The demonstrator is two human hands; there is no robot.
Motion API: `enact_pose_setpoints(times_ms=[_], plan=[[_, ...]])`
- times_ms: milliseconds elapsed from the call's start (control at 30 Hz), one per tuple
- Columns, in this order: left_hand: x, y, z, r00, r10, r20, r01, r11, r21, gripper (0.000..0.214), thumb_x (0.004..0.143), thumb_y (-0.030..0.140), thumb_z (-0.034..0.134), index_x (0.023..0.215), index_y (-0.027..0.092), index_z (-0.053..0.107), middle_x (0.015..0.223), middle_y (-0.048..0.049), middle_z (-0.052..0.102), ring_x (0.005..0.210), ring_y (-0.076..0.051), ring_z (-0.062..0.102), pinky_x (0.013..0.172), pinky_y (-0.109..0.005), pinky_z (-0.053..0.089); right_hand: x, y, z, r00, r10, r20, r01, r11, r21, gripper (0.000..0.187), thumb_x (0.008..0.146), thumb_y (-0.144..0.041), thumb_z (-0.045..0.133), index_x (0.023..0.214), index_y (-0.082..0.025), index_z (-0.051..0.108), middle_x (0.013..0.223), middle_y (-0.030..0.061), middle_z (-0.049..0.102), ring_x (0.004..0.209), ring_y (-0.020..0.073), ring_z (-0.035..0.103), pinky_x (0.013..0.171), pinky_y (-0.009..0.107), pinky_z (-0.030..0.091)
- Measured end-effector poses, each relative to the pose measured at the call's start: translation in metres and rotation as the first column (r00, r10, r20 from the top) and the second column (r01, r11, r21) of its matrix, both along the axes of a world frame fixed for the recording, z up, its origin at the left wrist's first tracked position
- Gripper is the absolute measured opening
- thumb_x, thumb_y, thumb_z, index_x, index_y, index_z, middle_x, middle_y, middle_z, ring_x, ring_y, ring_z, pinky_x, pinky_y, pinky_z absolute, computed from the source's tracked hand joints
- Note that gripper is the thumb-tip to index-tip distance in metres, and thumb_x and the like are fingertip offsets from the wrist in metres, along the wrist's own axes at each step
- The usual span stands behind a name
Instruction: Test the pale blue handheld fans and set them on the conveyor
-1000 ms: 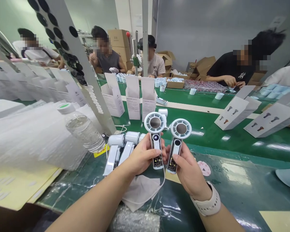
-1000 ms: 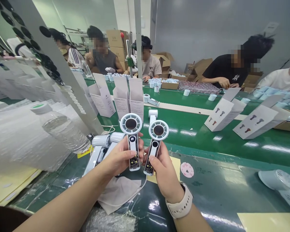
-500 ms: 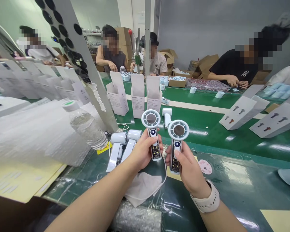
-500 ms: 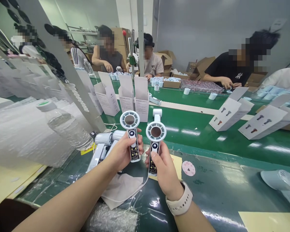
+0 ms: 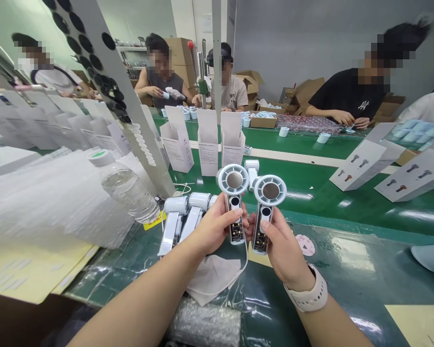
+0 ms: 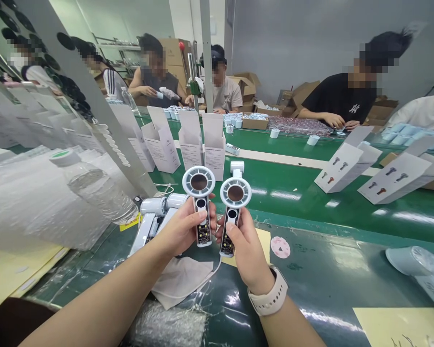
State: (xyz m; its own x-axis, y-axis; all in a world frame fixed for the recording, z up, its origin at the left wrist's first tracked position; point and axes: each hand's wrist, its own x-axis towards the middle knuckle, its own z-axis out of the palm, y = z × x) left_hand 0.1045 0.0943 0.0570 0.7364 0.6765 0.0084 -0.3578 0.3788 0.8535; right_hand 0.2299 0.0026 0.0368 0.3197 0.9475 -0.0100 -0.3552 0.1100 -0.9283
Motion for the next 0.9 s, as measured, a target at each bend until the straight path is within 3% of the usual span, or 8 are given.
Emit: enact_pose_setpoints(times_ms=[100,233,400,633,767,900], plan=[[0.0013,-0.0002,-0.0005,1.0,-0.004,0.007,0.004,0.999,0.045,0.031,0.076,0.033,0.074,0.093,0.021,0.05,0.069,0.0012,0.061,0.059,-0.016,0.059,0.057,-0.032,0.05,-0.0003,0.0008,-0.0012,1.0,-0.01,0.011,0.01,1.0,-0.001,0.031,0.088,-0.041,0.062,0.115,-0.026,0.056,0.103,0.0041,0.065,0.089,0.0232,0.062,0.08,0.041,0.053],[0.0029,0.001,-0.0032,0.999,0.047,-0.017,-0.045,0.996,0.078,0.031,0.075,0.03,0.074,0.093,0.021,0.05,0.073,0.0,0.064,0.063,-0.018,0.061,0.059,-0.033,0.051,0.0005,0.0018,-0.001,0.998,-0.027,0.049,0.026,0.999,0.029,0.033,0.089,-0.037,0.06,0.121,-0.027,0.057,0.117,0.0063,0.065,0.106,0.0256,0.06,0.089,0.042,0.051],[0.0026,0.0035,-0.0068,0.998,0.013,-0.057,-0.008,0.996,0.094,0.028,0.079,0.034,0.07,0.093,0.021,0.049,0.068,-0.0008,0.064,0.06,-0.019,0.06,0.059,-0.035,0.052,0.0019,0.0042,-0.001,0.999,-0.025,0.027,0.024,1.0,0.014,0.031,0.088,-0.038,0.06,0.117,-0.026,0.058,0.098,0.0047,0.065,0.08,0.0227,0.061,0.072,0.04,0.053],[0.0019,0.0049,-0.0076,0.984,0.135,-0.112,-0.118,0.982,0.149,0.045,0.073,0.039,0.077,0.1,0.022,0.045,0.082,-0.0018,0.067,0.065,-0.019,0.065,0.06,-0.034,0.052,0.0021,0.0033,0.0004,0.999,-0.026,-0.027,0.027,0.999,0.037,0.025,0.085,-0.042,0.065,0.103,-0.026,0.06,0.089,0.0017,0.064,0.07,0.0189,0.06,0.065,0.036,0.053],[0.0018,0.0038,-0.0046,0.976,0.17,-0.134,-0.157,0.983,0.097,0.04,0.081,0.054,0.062,0.096,0.023,0.04,0.084,-0.0027,0.069,0.054,-0.017,0.064,0.047,-0.029,0.048,0.0014,0.0016,0.0036,0.994,-0.048,-0.095,0.051,0.998,0.033,0.033,0.083,-0.048,0.067,0.105,-0.027,0.054,0.08,-0.0009,0.065,0.06,0.0169,0.06,0.055,0.032,0.052],[0.0002,0.0042,-0.0012,0.986,0.139,-0.096,-0.132,0.988,0.079,0.032,0.083,0.047,0.053,0.097,0.022,0.039,0.076,-0.0012,0.07,0.049,-0.018,0.065,0.044,-0.028,0.049,0.0017,0.0018,0.0076,0.984,-0.041,-0.176,0.044,0.999,0.015,0.036,0.081,-0.048,0.066,0.105,-0.027,0.05,0.075,-0.0009,0.067,0.055,0.0164,0.061,0.049,0.028,0.049]])
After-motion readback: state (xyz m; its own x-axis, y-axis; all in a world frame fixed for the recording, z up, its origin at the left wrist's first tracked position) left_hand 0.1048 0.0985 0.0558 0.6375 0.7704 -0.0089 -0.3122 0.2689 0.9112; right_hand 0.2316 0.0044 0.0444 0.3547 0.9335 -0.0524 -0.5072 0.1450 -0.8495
